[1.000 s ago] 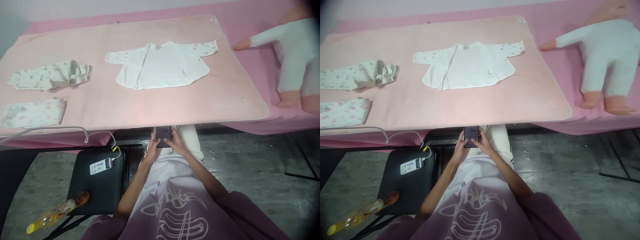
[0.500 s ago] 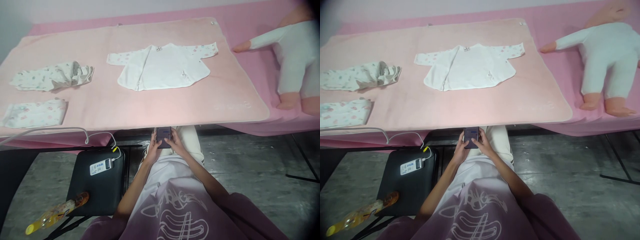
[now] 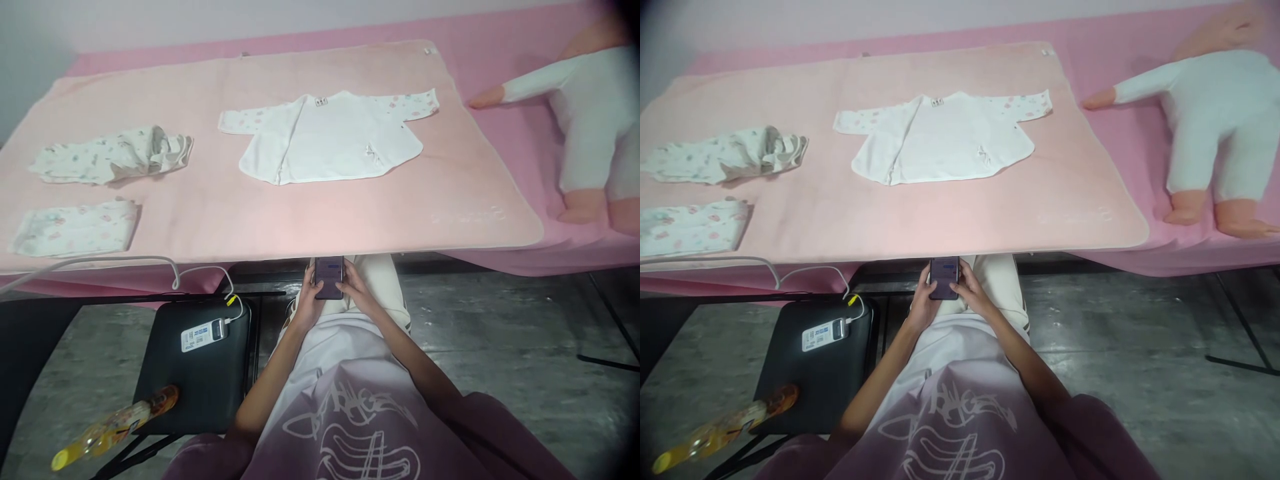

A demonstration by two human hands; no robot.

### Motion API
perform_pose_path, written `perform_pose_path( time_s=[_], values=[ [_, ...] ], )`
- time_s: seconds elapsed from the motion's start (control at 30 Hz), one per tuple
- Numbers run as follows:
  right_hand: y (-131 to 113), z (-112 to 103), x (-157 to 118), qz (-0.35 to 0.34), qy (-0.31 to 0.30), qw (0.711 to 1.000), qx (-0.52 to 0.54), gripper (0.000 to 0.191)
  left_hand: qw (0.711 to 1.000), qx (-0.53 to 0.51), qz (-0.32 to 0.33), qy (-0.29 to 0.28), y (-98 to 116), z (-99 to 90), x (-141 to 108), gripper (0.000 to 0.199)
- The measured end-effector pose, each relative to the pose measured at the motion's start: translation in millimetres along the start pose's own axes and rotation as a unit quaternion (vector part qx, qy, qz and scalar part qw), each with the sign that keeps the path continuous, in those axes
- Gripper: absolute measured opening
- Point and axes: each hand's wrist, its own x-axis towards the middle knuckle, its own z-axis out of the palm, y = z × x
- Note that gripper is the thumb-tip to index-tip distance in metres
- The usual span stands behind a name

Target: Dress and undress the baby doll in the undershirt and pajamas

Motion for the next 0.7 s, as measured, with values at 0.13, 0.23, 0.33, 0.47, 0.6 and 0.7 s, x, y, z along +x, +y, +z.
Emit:
perform_pose_path(
  time_s=[0.13, 0.23, 0.33, 0.47, 0.6, 0.7],
  values=[
    [0, 2, 1, -0.003, 0.001, 1.000, -0.003, 0.084, 0.999, -0.038, -0.009, -0.002, 4, 3.7, -1, 0.060],
    [2, 3, 1, -0.007, -0.002, 1.000, -0.008, 0.086, 0.999, -0.034, -0.003, 0.011, 4, 5.2, 0, 0.057],
    [3, 2, 0, -0.008, -0.011, 1.000, -0.007, 0.089, 1.000, -0.027, -0.002, 0.010, 5, 5.7, 0, 0.056],
    [1, -1, 0, 0.002, -0.010, 1.000, -0.020, 0.094, 1.000, -0.018, -0.012, -0.014, 5, 3.3, -2, 0.068],
    [-5, -2, 1, 0.011, -0.006, 1.000, -0.020, 0.095, 1.000, 0.023, -0.008, -0.006, -1, -3.7, -2, 0.080],
    [-7, -1, 1, 0.015, -0.005, 1.000, -0.006, 0.090, 0.999, 0.043, 0.000, 0.005, -4, -6.9, -1, 0.085]
  ],
)
